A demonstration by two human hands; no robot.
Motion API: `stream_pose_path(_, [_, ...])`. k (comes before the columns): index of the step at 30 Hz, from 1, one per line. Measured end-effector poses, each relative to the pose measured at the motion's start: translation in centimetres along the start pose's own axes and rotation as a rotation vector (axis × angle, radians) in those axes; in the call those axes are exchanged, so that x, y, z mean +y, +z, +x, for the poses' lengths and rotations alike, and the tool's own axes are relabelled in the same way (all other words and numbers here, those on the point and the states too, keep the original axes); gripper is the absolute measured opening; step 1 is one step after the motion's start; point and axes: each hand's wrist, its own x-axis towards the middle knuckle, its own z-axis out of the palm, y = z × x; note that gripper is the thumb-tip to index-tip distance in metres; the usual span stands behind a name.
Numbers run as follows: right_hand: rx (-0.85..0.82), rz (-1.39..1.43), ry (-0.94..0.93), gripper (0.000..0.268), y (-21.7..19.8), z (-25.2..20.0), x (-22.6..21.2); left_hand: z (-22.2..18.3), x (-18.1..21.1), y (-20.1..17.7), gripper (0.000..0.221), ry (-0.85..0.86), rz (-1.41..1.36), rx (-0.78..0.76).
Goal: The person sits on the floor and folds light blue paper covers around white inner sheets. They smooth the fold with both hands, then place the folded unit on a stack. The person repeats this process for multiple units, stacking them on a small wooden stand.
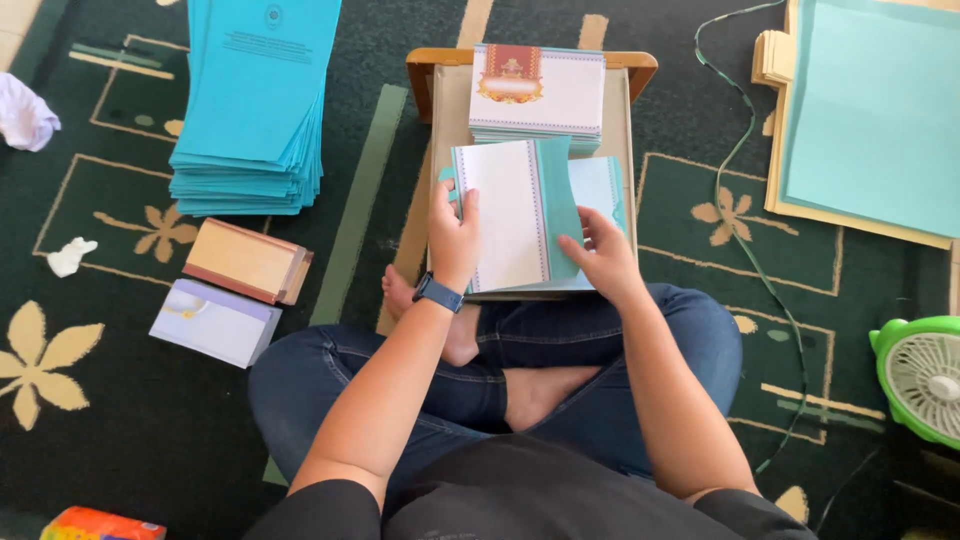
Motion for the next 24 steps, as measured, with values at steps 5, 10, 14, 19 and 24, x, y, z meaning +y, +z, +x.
stream_pose_path(5, [0.118, -0.334, 0.106, 0.04, 2.5, 0.6, -0.1, -0.3, -2.4, 2.5, 0.083, 0.425, 0.445, 0.007])
stream_pose_path(10, [0.129, -0.498, -0.044, 0.044, 3.8, -0.8, -3.5, -0.6, -3.9, 3.3, 0.052, 0.561, 0.723, -0.436])
stream_pose_path(14, [-0.01, -0.572, -0.303, 0.029, 2.4, -2.3, -3.2, -0.6, -2.8, 2.5, 0.063, 0.579, 0.673, -0.424])
stream_pose_path(19, [-0.129, -0.901, -0.366, 0.052, 1.6, -2.2, -2.3, -0.7, -3.8, 3.1, 0.06, 0.664, 0.749, -0.442])
stream_pose_path(24, [-0.32, -1.012, -0.3, 0.06, 1.9, 3.3, -2.6, -0.9, -4.3, 3.4, 0.064, 0.662, 0.796, -0.458])
